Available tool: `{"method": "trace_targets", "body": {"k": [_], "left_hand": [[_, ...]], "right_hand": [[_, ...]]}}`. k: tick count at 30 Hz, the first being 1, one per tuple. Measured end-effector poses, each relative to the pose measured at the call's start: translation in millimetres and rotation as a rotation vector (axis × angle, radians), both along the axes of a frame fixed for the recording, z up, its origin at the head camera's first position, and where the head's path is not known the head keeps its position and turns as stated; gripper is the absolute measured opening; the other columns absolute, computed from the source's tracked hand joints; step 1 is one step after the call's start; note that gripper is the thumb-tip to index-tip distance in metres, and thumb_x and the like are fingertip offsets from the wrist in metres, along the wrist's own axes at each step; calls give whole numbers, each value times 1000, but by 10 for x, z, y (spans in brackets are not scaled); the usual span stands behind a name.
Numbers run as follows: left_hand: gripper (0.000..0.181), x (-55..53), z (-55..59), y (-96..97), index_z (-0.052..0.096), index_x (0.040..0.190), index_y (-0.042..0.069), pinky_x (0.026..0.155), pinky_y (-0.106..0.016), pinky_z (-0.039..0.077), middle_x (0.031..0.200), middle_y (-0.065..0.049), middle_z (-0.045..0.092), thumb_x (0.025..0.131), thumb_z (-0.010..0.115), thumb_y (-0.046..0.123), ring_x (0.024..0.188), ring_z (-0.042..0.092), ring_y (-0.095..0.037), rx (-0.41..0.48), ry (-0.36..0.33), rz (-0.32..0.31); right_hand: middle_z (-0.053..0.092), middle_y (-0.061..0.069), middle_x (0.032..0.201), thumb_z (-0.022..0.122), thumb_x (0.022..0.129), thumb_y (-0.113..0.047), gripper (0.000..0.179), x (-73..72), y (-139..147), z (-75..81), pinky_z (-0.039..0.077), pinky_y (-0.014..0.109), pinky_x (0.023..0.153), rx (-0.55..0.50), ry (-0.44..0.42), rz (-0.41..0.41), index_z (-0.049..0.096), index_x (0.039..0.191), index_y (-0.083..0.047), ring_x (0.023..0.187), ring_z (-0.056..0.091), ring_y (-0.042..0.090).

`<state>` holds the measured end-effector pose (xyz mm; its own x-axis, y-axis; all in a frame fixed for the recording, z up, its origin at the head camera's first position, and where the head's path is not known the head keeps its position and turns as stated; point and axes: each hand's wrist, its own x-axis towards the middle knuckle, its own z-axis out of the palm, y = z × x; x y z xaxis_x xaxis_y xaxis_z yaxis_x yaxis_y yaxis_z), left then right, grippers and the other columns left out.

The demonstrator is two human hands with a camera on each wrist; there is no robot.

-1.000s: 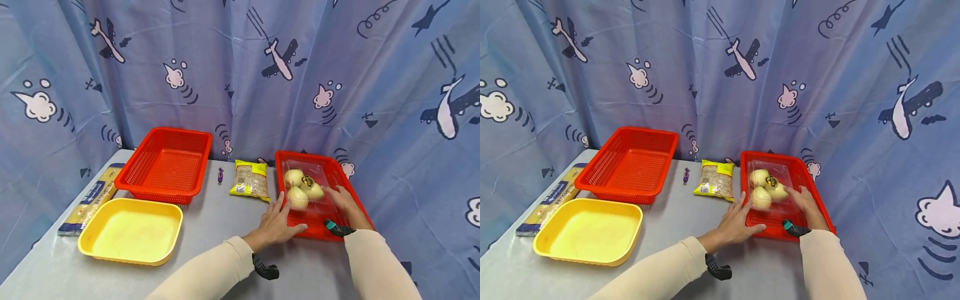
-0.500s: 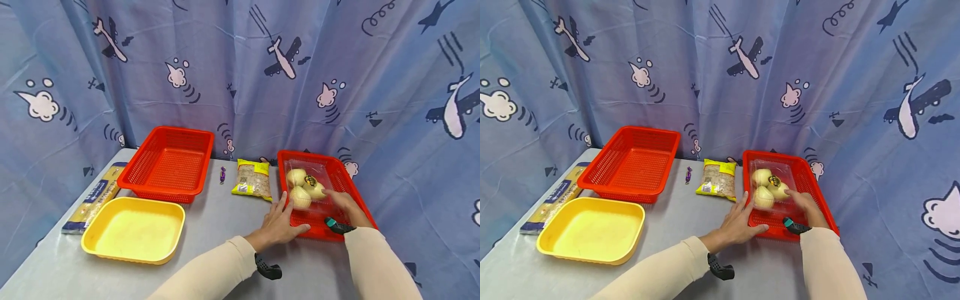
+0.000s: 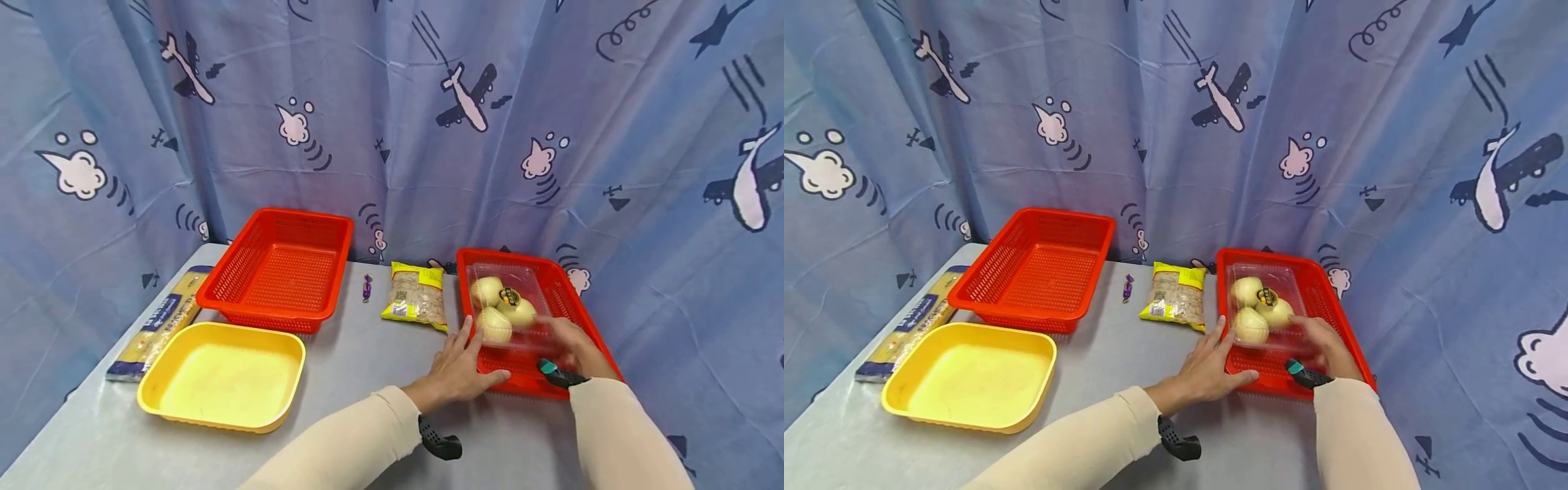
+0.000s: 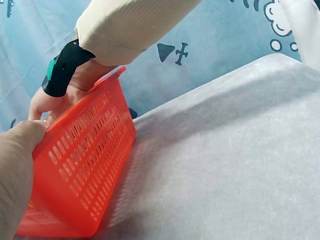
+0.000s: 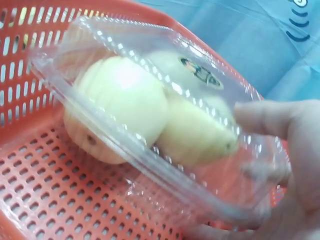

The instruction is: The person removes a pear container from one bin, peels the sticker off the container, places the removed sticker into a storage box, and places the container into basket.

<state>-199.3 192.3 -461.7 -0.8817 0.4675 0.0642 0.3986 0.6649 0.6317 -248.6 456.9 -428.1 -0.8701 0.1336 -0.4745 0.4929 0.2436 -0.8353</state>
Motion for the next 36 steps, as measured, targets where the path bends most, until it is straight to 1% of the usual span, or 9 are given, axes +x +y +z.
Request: {"method": "trace_targets", "body": {"k": [2,4,7,10,15,18,22,27,36], "left_hand": [[91,2,-6,2,23,155,24,103,-47,35,161,9,2,83,54,69,140,22,-27,2,-3,1],[91,2,-13,3,24,155,24,103,-46,35,160,9,2,83,54,69,140,22,-27,1,-2,4],[90,-5,-16,2,24,155,23,103,-46,35,160,9,2,83,53,70,140,23,-27,-4,4,9],[90,-13,-13,4,24,155,23,103,-46,35,161,9,2,83,54,70,140,23,-28,-5,6,9],[90,-11,-5,11,24,155,23,103,-47,35,160,9,2,83,55,69,140,24,-27,-7,8,13],[91,-1,-4,20,23,155,24,102,-48,35,161,8,4,83,55,69,139,24,-27,-7,9,9],[91,13,-3,31,23,155,25,102,-49,35,161,8,4,83,54,70,139,24,-28,-6,5,6],[90,22,-2,28,24,155,25,102,-46,36,161,8,4,82,53,71,139,25,-28,-14,10,17],[90,31,14,8,27,154,23,101,-45,36,161,9,3,82,54,71,139,25,-26,-24,6,29]], "right_hand": [[59,10,110,53,98,-39,51,1,23,-18,51,49,85,-125,30,-3,40,130,-2,96,59,28],[63,7,107,52,100,-33,38,0,34,-33,44,59,89,-267,54,-8,43,126,-7,98,61,33],[64,6,105,52,101,-30,29,-1,32,-33,37,66,88,-374,87,-16,46,122,-11,102,61,42],[62,6,107,53,100,-31,34,-8,20,-24,39,66,87,-370,102,-34,44,126,-11,107,58,46],[58,10,117,56,98,-34,48,-1,11,-14,42,62,86,-331,104,-64,38,136,-11,109,57,45],[56,12,118,55,98,-35,44,37,18,-8,44,62,84,-300,112,-69,39,132,-11,103,61,42],[56,9,111,56,98,-35,37,89,32,8,45,62,83,-294,120,-89,39,123,-14,95,64,36],[63,7,106,54,100,-33,34,128,52,38,43,63,84,-340,123,-68,41,123,-12,92,66,37],[68,4,97,54,99,-33,32,191,110,90,40,63,88,-413,119,-83,41,121,-13,86,68,37]]}}
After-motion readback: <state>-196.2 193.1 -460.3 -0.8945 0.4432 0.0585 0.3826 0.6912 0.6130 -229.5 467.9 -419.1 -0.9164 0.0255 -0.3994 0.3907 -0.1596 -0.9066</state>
